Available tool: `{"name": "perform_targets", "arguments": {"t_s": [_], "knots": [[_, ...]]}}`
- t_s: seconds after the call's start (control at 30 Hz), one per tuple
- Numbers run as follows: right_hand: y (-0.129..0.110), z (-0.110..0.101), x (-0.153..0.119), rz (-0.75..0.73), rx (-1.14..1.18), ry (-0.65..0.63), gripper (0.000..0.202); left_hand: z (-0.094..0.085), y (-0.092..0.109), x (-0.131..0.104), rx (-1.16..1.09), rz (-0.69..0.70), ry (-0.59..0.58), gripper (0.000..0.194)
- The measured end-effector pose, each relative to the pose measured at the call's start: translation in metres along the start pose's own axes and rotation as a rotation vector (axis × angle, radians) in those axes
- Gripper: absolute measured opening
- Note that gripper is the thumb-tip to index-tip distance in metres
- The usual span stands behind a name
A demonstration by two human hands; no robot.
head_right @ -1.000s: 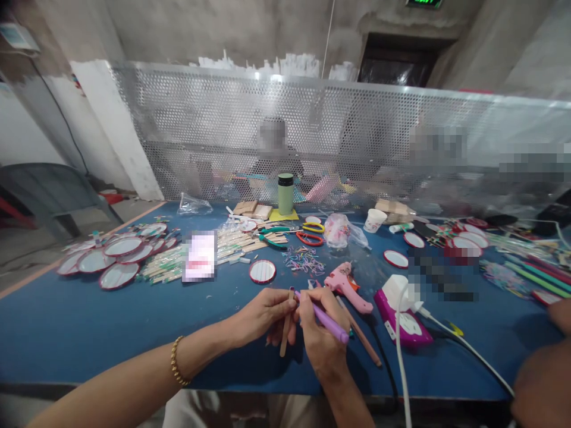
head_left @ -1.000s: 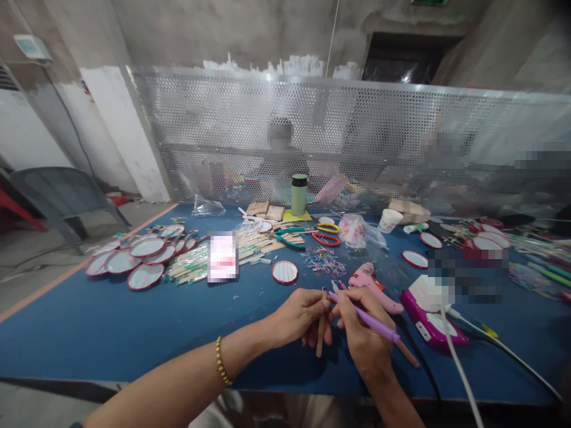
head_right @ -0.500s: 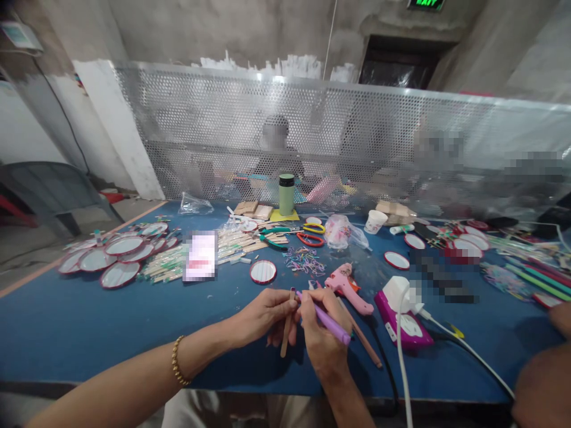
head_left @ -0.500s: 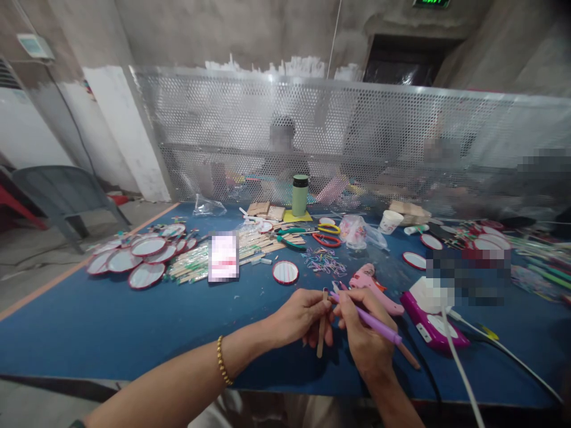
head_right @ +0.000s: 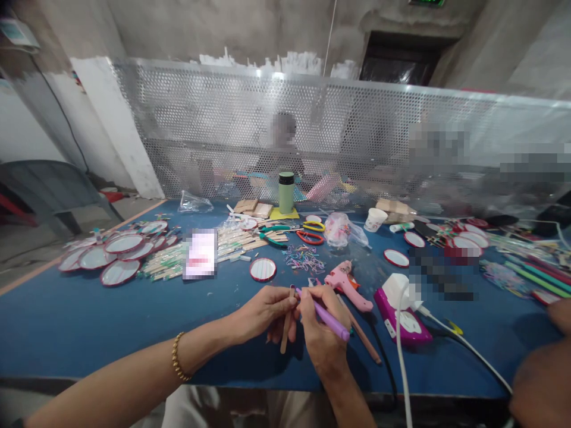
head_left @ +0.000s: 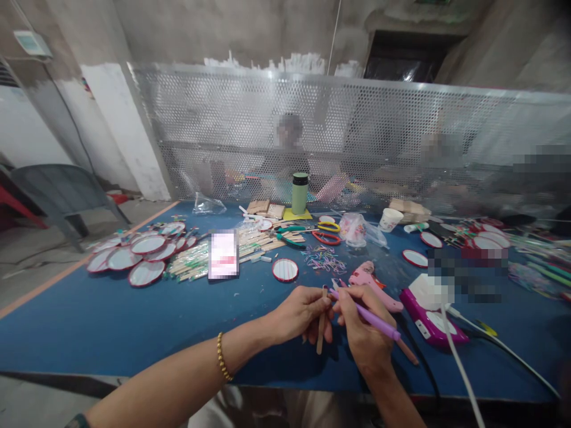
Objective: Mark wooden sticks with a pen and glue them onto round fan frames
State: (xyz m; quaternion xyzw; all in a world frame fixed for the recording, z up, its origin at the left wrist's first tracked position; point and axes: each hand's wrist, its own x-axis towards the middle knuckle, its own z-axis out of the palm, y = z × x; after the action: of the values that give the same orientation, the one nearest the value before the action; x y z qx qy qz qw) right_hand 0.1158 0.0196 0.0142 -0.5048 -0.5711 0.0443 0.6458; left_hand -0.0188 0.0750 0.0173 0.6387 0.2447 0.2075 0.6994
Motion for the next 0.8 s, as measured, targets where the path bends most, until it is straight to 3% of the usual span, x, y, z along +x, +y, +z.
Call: {"name": "perform_targets", "arguments": {"t_s": [0.33,0.8], "knots": [[-0.012,0.000,0.003,0.006,0.035,0.009,0.022,0.000,-0.002,0.000,-0.022,0.025,-0.008,0.062],[-0.007,0.000,0.001,0.023,-0.012,-0.006,0.024,0.001,-0.001,0.001,-0.006,0.009,-0.006,0.062]]}}
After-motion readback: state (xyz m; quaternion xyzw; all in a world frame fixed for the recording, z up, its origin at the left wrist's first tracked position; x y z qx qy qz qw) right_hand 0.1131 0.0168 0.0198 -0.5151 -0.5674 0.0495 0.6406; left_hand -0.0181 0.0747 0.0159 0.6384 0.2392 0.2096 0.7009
